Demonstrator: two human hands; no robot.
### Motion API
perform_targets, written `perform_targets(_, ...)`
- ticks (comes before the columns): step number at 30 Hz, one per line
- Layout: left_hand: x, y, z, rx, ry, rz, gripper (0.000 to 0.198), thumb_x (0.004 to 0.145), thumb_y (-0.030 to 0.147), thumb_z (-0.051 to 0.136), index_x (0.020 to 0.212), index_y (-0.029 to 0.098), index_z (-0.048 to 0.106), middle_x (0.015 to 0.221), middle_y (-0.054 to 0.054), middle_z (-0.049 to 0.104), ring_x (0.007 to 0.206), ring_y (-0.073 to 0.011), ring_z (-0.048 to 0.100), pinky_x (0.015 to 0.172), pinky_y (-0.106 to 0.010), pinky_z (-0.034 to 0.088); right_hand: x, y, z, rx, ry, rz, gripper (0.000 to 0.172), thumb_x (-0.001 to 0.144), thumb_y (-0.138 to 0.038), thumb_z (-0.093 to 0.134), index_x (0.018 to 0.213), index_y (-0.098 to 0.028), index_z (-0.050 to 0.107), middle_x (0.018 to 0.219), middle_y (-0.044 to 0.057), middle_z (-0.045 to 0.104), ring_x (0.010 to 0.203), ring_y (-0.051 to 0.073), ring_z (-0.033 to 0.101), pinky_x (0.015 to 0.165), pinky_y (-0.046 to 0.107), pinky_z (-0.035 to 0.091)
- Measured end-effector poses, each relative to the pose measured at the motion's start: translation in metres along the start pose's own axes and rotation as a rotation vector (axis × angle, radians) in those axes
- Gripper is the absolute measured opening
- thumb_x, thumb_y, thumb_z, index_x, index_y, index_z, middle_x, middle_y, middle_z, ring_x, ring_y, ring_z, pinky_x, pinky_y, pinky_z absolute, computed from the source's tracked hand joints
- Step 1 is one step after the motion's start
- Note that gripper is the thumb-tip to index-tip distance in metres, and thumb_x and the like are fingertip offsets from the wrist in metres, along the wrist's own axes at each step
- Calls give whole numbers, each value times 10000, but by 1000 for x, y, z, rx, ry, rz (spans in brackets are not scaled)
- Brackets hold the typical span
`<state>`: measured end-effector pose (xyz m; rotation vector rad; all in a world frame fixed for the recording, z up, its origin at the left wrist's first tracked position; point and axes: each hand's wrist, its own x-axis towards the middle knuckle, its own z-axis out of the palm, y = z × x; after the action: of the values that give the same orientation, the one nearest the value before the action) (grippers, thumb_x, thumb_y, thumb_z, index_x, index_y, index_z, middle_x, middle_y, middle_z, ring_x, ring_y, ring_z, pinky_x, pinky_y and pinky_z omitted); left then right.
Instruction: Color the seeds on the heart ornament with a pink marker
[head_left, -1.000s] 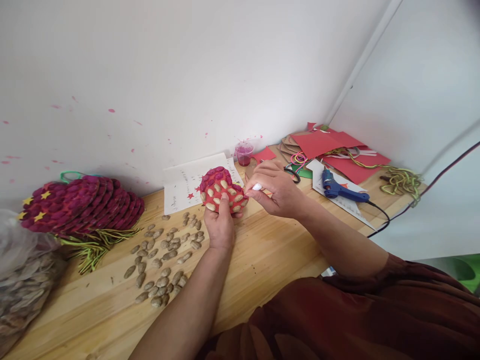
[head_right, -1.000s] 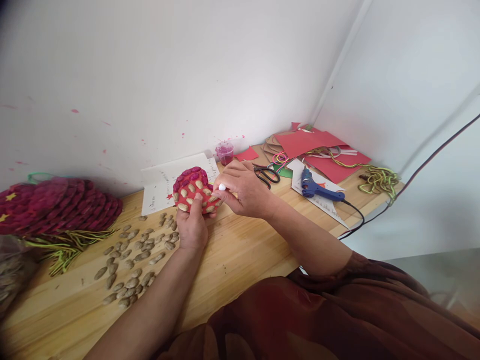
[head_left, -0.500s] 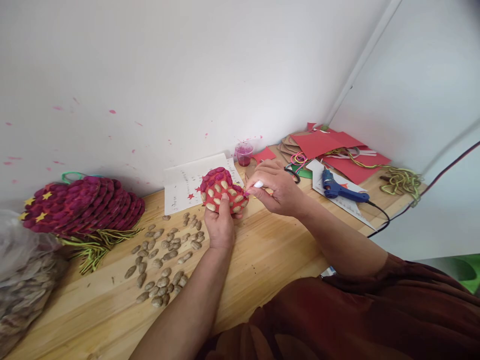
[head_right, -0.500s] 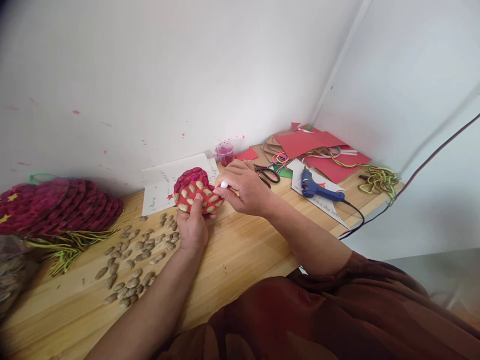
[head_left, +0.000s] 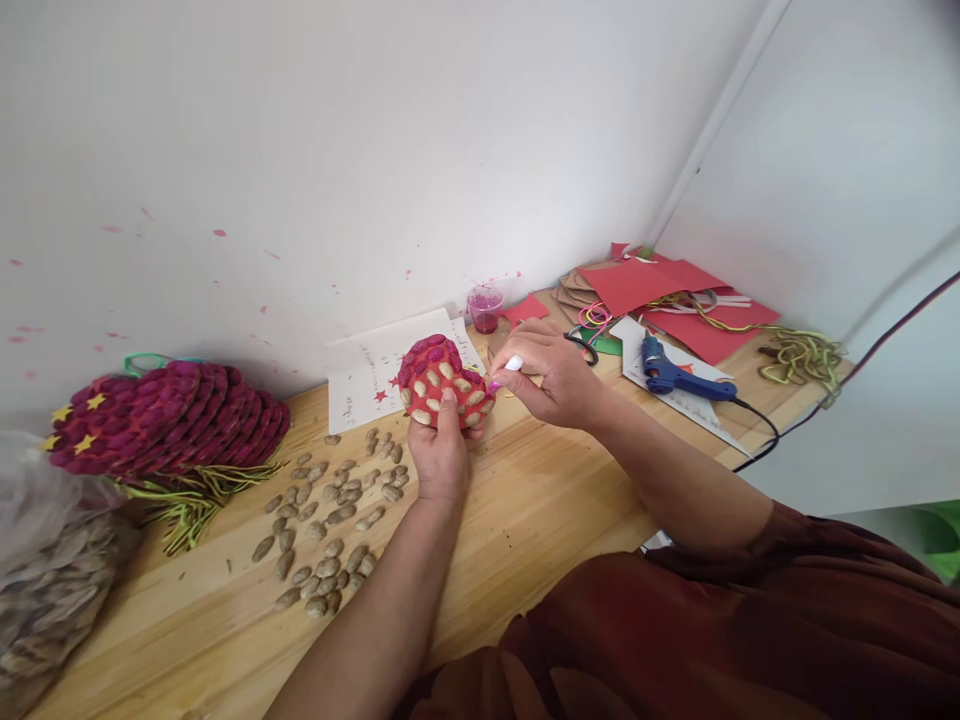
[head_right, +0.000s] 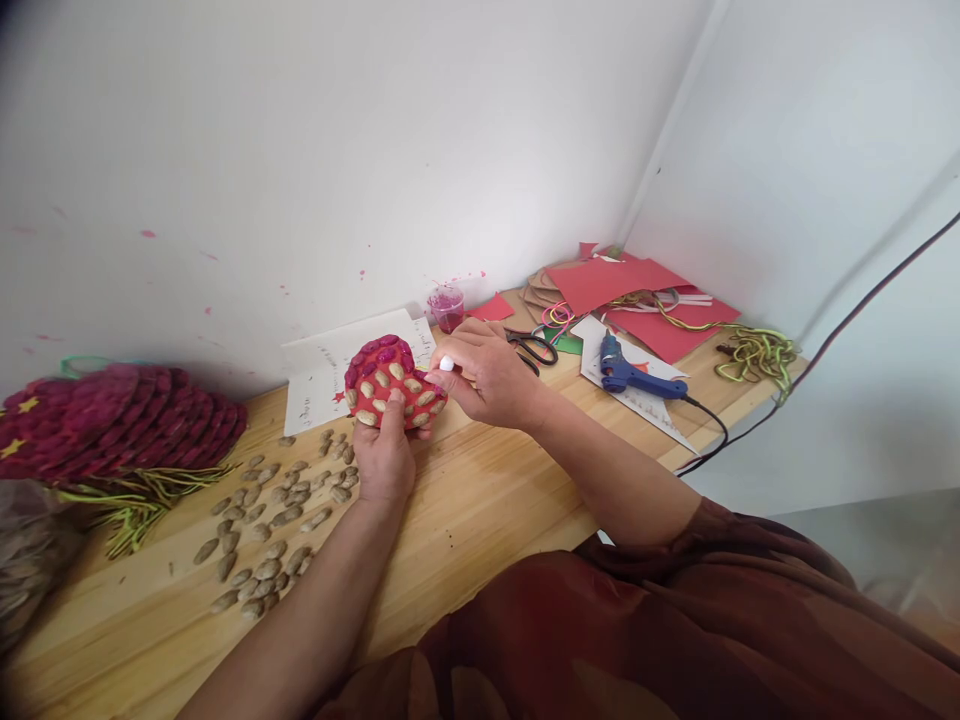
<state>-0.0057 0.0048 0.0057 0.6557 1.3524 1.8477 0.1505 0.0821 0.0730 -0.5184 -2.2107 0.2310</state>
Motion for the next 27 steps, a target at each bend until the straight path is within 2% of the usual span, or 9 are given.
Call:
perform_targets(3,0,-2,-1,29,-18,3,525,776,655,834,950,177,705,719,-15,694,487,-124,578,443,-247,508,0,1,1,17,55,-11,230,1064,-347,591,893,-217,673,833,33,740,820,206,607,846,384,411)
perform_targets(10,-1,-2,0,33,-6,2,576,759,665,845,1016,162,734,796,-55,732,557,-156,638,459,-251,506,0,6,2,2,53,9,187,1042,-312,611,895,-219,679,848,38,755,825,211,614,848,384,421)
perform_targets(16,1,1,2,-61,61,-14,544,731,607,882,1031,176,740,854,-51,769,581,-137,642,454,-208,469,1,7,-5,114,114,74,218,1066,-314,586,884,-221,660,795,25,730,773,190,603,785,354,446)
perform_targets(20,2,2,2,-106,67,-53,558,699,597,899,1022,168,745,819,-42,767,526,-125,619,427,-204,447,2,7,-6,191,88,113,259,1078,-354,585,873,-219,669,770,17,714,739,175,595,742,335,450)
perform_targets(25,1,3,3,-107,70,-69,577,675,608,910,1001,160,749,782,-41,758,508,-122,605,421,-207,439,2,11,-4,192,160,131,301,1092,-386,554,864,-222,662,819,27,738,759,176,627,769,345,468)
perform_targets(27,1,4,4,-113,72,-64,574,671,609,916,990,162,747,775,-36,756,512,-120,606,422,-202,440,2,12,-5,198,152,132,302,1091,-392,557,862,-224,662,818,25,740,757,175,628,767,343,471)
